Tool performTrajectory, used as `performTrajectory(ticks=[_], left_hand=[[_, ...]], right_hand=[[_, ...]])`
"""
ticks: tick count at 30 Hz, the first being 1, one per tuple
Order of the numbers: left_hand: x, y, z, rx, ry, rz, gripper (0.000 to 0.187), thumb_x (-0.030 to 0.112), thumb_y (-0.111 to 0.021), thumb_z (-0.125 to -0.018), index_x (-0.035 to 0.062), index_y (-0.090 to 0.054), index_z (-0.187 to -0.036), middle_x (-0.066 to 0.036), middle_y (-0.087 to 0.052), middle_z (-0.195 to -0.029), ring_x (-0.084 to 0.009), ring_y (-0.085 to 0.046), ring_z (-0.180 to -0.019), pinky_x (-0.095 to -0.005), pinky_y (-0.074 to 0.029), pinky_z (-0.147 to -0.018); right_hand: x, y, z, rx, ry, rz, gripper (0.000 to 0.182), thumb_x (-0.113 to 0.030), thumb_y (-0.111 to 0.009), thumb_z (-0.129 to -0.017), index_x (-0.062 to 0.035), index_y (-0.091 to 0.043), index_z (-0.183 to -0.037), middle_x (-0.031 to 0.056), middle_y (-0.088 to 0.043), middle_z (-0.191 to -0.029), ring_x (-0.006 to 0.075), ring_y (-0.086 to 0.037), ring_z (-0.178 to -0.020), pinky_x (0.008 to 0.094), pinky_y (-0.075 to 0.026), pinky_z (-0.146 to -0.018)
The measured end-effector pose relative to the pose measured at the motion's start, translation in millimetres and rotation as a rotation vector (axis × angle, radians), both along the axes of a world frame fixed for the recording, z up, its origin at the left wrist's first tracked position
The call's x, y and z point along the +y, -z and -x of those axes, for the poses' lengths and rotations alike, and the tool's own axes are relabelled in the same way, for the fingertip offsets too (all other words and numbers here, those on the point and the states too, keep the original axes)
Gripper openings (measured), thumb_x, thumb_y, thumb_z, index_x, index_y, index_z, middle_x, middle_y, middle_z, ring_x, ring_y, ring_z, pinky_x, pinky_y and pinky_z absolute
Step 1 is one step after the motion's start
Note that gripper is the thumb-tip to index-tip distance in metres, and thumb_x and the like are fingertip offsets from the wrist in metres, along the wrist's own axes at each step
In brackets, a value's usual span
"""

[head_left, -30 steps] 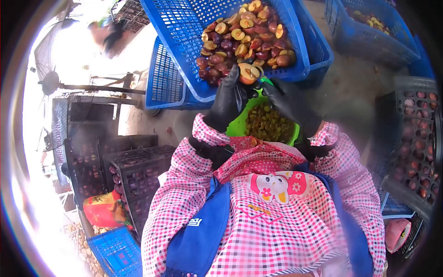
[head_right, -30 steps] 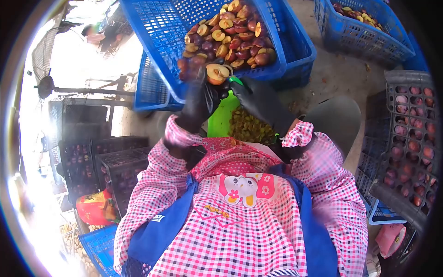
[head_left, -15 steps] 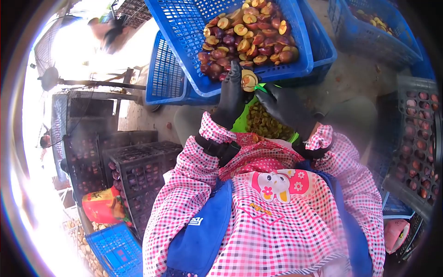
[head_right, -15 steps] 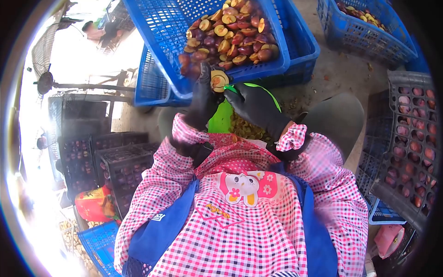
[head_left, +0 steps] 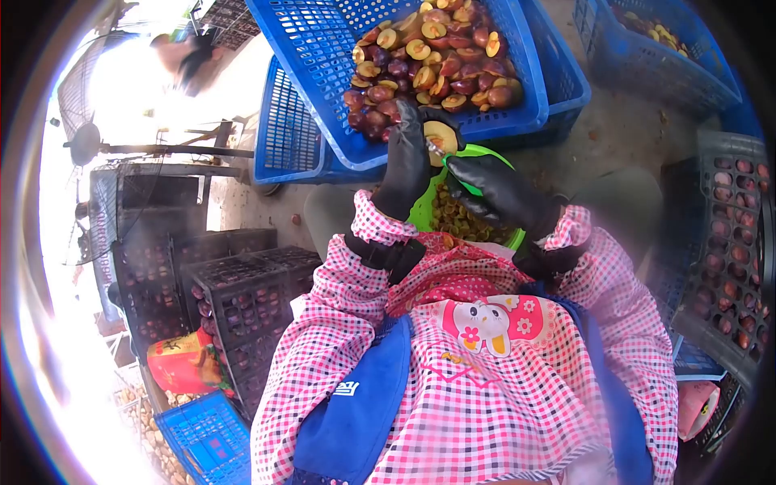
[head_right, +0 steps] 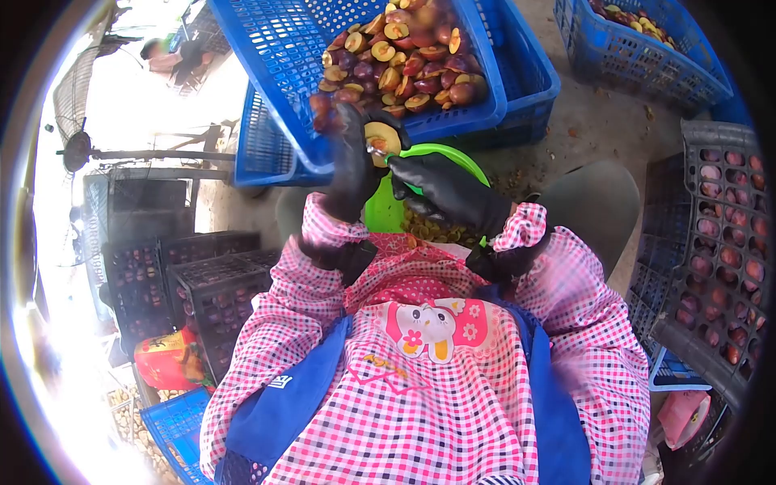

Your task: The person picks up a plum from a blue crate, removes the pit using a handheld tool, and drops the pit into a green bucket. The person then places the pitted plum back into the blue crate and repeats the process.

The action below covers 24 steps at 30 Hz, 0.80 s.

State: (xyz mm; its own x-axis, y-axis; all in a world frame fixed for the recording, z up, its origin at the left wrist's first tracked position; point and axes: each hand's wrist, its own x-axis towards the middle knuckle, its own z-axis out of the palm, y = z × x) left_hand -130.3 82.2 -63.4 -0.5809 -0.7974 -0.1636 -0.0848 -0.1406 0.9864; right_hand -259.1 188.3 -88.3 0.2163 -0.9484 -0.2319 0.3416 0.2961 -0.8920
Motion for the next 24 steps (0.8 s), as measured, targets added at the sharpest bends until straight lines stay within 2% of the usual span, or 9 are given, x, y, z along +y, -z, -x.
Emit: performTrajectory(ticks=[2,6,9,11,12,14,17,18,24], left_hand=[[4,-2,10,0.143,-0.073,0.100,0.075,0.066,-0.023,-0.096,0.0028,-0.062,-0.085,-0.006,-0.063,-0.070,-0.0158,-0.059,-0.058,-0.0248,-0.047,-0.054],[8,-6,22,0.238,-0.152,-0.136,0.074,0.068,-0.028,-0.095,0.0030,-0.061,-0.087,-0.007,-0.062,-0.071,-0.0178,-0.060,-0.061,-0.0282,-0.050,-0.058],[-51,-8,19,0.183,-0.179,-0.466,0.064,0.063,-0.041,-0.094,0.0032,-0.061,-0.099,-0.010,-0.064,-0.082,-0.0185,-0.063,-0.076,-0.0312,-0.051,-0.060],[-86,17,15,0.008,0.059,0.620,0.056,0.054,-0.053,-0.092,0.0011,-0.064,-0.103,-0.012,-0.065,-0.084,-0.0206,-0.064,-0.081,-0.0338,-0.052,-0.064],[-112,20,17,0.006,0.069,0.616,0.056,0.054,-0.053,-0.092,0.0011,-0.064,-0.103,-0.012,-0.065,-0.084,-0.0206,-0.064,-0.081,-0.0338,-0.052,-0.064],[-162,23,26,-0.616,0.327,0.680,0.054,0.048,-0.061,-0.087,-0.0004,-0.064,-0.109,-0.016,-0.068,-0.093,-0.0250,-0.066,-0.090,-0.0377,-0.053,-0.073],[-171,59,48,-1.087,0.442,1.007,0.063,0.056,-0.062,-0.083,-0.0001,-0.064,-0.112,-0.019,-0.068,-0.103,-0.0303,-0.066,-0.096,-0.0399,-0.051,-0.082],[-155,50,61,-1.235,0.483,0.897,0.070,0.063,-0.059,-0.081,0.0019,-0.063,-0.115,-0.019,-0.067,-0.111,-0.0335,-0.064,-0.104,-0.0421,-0.050,-0.087],[-137,42,75,-1.446,0.514,0.863,0.066,0.059,-0.055,-0.084,0.0056,-0.060,-0.122,-0.016,-0.065,-0.116,-0.0312,-0.063,-0.108,-0.0420,-0.050,-0.089]], right_hand=[[8,-11,2,-0.530,-0.191,-0.134,0.045,-0.047,-0.041,-0.101,-0.0073,-0.055,-0.084,-0.0031,-0.039,-0.050,0.0058,-0.034,-0.038,0.0212,-0.027,-0.040],[10,-2,5,-0.793,-0.250,-0.136,0.046,-0.048,-0.040,-0.101,-0.0078,-0.053,-0.083,-0.0038,-0.036,-0.048,0.0065,-0.028,-0.036,0.0218,-0.024,-0.038],[11,1,10,-0.580,-0.309,0.046,0.045,-0.045,-0.044,-0.100,-0.0033,-0.059,-0.093,0.0003,-0.048,-0.055,0.0088,-0.046,-0.045,0.0230,-0.036,-0.046],[8,5,5,0.306,-0.184,0.291,0.045,-0.043,-0.049,-0.098,-0.0016,-0.064,-0.109,0.0058,-0.063,-0.075,0.0144,-0.062,-0.068,0.0279,-0.048,-0.065],[8,6,8,0.324,-0.252,0.226,0.046,-0.042,-0.053,-0.096,-0.0035,-0.063,-0.118,0.0083,-0.068,-0.096,0.0186,-0.064,-0.091,0.0332,-0.048,-0.083],[6,7,7,0.346,-0.206,0.256,0.046,-0.043,-0.053,-0.096,-0.0032,-0.064,-0.116,0.0088,-0.068,-0.096,0.0189,-0.064,-0.089,0.0336,-0.048,-0.082],[3,4,10,0.363,-0.159,0.275,0.045,-0.043,-0.052,-0.096,-0.0029,-0.065,-0.113,0.0098,-0.068,-0.096,0.0199,-0.064,-0.089,0.0345,-0.048,-0.082],[3,2,12,0.359,-0.154,0.257,0.045,-0.042,-0.052,-0.096,-0.0029,-0.065,-0.113,0.0102,-0.068,-0.096,0.0207,-0.064,-0.089,0.0350,-0.048,-0.083],[-1,11,14,0.406,0.115,0.449,0.040,-0.038,-0.054,-0.096,-0.0035,-0.064,-0.113,0.0135,-0.067,-0.096,0.0259,-0.063,-0.090,0.0373,-0.047,-0.084]])
